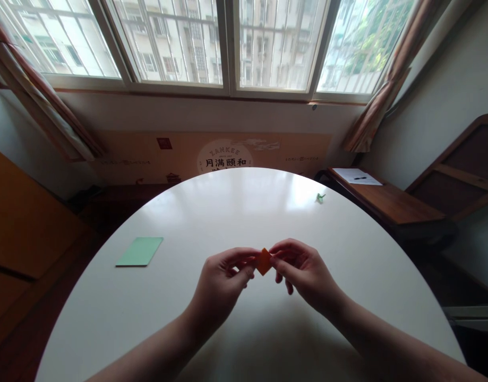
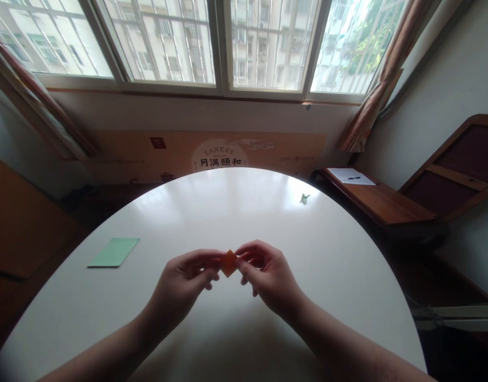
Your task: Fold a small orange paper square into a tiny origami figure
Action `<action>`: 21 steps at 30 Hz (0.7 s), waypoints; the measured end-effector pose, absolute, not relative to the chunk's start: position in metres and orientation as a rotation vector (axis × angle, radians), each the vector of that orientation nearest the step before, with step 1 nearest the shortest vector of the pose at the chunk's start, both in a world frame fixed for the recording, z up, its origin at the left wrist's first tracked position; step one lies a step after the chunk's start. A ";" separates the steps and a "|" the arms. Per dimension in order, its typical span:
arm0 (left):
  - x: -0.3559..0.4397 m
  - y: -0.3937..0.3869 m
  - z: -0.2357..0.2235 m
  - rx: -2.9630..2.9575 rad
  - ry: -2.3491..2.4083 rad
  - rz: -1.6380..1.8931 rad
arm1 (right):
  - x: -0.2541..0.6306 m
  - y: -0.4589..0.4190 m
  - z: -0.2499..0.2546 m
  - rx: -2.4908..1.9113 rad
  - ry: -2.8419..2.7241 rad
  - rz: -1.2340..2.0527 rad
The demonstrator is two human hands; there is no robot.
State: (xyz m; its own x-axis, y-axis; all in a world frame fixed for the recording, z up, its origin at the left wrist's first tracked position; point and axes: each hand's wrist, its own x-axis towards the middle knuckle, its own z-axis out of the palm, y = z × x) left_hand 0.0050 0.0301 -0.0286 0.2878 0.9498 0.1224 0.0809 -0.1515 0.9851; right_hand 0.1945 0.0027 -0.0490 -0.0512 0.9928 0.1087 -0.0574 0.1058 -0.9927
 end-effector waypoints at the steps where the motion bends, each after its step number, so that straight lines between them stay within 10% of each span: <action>1: 0.005 0.030 -0.028 1.508 1.000 1.040 | 0.194 0.003 -0.049 -1.058 -1.262 1.183; 21: 0.003 0.038 -0.027 1.209 0.965 0.862 | 0.196 0.004 -0.051 -0.952 -1.591 0.812</action>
